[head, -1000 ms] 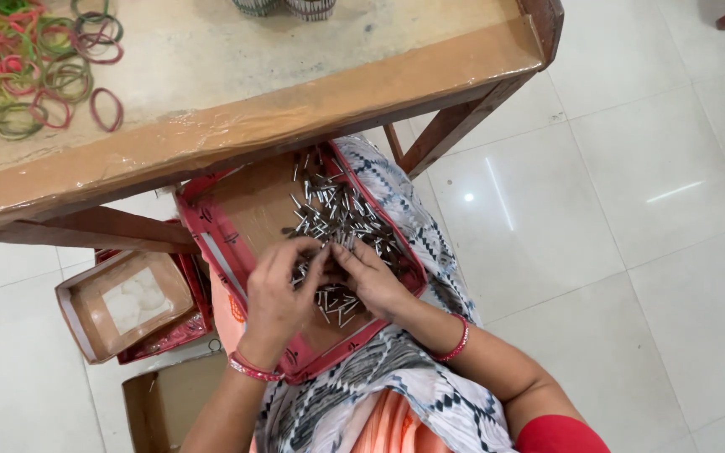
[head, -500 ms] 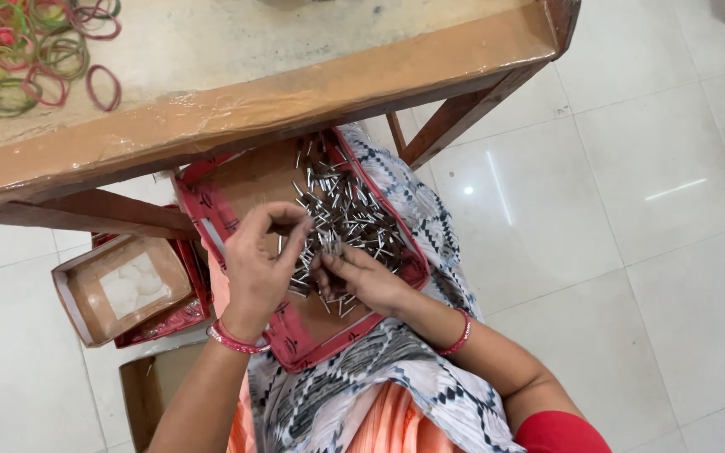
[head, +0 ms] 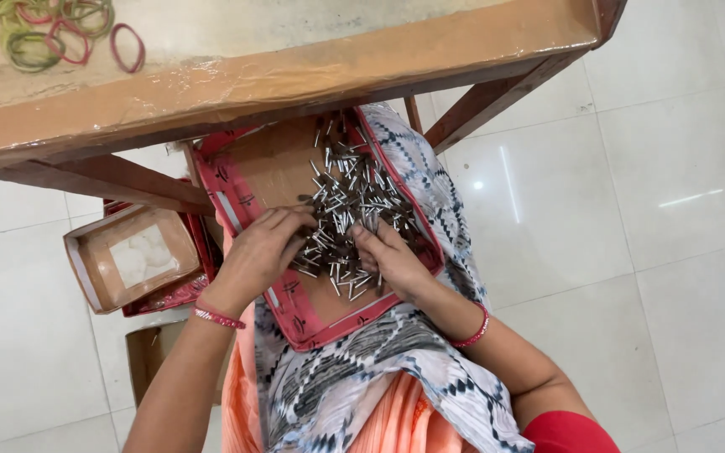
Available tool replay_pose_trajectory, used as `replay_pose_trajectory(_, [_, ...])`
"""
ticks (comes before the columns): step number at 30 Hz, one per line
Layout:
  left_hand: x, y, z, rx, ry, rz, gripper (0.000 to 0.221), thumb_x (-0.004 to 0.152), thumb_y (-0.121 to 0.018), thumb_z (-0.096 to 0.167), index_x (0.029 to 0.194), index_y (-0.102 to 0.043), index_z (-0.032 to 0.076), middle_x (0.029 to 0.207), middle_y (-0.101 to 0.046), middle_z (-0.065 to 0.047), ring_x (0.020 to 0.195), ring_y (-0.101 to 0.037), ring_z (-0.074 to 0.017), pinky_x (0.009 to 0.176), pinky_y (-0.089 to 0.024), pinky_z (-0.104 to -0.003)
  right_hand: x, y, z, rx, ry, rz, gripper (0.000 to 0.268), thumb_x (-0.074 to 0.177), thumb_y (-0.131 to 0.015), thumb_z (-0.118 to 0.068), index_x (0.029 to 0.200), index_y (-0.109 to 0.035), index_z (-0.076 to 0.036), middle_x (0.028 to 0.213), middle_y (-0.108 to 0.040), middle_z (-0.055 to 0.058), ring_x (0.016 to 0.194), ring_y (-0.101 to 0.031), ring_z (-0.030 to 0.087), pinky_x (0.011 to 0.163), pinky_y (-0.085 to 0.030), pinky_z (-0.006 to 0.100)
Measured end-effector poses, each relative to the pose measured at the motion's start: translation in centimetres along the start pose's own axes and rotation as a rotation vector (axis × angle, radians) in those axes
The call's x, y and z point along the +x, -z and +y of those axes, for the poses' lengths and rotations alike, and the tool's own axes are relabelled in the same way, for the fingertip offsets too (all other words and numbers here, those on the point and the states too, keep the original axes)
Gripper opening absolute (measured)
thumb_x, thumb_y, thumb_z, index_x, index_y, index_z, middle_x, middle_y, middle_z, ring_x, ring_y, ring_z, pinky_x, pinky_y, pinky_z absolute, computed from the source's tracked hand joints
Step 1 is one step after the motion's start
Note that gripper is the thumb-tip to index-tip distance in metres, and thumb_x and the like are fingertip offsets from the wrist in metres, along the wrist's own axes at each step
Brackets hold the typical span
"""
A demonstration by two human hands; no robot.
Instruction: Sorting and counting small metal pins from a box and placing them into groups.
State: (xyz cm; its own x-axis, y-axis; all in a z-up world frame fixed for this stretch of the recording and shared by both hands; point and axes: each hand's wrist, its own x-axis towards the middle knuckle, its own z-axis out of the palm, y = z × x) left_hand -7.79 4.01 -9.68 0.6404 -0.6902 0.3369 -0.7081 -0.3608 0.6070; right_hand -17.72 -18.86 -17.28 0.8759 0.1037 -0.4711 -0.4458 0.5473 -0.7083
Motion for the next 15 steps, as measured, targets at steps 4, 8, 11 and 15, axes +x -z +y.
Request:
replay_pose_trajectory(4, [-0.1, -2.0, -1.5, 0.009, 0.081, -0.171, 0.032, 0.082, -0.074, 0.006, 0.112, -0.065, 0.005, 0.113, -0.07, -0.01, 0.11, -0.063, -0.0325, 0.088, -0.053, -0.044, -0.8, 0.5, 0.2, -0.053, -0.001, 0.006, 0.021, 0.107, -0.057, -0.028, 0.107, -0.058, -0.007, 0.071, -0.036, -0.007, 0.059, -0.03, 0.005, 0.051, -0.028, 0.022])
replay_pose_trajectory(8, [-0.3, -1.6, 0.3, 0.007, 0.259, -0.117, 0.017, 0.086, -0.075, 0.006, 0.101, -0.068, 0.005, 0.099, -0.072, -0.01, 0.093, -0.069, -0.0307, 0.078, -0.056, -0.041, -1.8, -0.1, -0.6, -0.058, -0.001, 0.016, 0.025, 0.105, -0.061, -0.031, 0.111, -0.057, -0.007, 0.077, -0.044, -0.006, 0.063, -0.037, 0.005, 0.056, -0.034, 0.022])
replay_pose_trajectory(11, [-0.9, -1.9, 3.6, -0.208, 0.461, 0.038, 0.014, 0.086, -0.075, 0.006, 0.098, -0.07, 0.003, 0.092, -0.075, -0.01, 0.078, -0.075, -0.0241, 0.07, -0.059, -0.035, -2.7, -2.7, -1.4, -0.224, -0.05, 0.053, 0.026, 0.099, -0.064, -0.032, 0.115, -0.057, -0.012, 0.08, -0.049, -0.007, 0.064, -0.041, 0.005, 0.054, -0.034, 0.022])
replay_pose_trajectory(15, [-1.3, -3.4, 5.3, -0.459, 0.547, 0.077, 0.019, 0.085, -0.078, 0.009, 0.099, -0.068, 0.001, 0.087, -0.079, -0.01, 0.077, -0.078, -0.0148, 0.068, -0.062, -0.03, -1.2, -2.6, 1.2, -0.121, -0.057, 0.063, 0.028, 0.101, -0.058, -0.04, 0.113, -0.059, -0.014, 0.086, -0.056, -0.006, 0.07, -0.046, 0.005, 0.06, -0.039, 0.02])
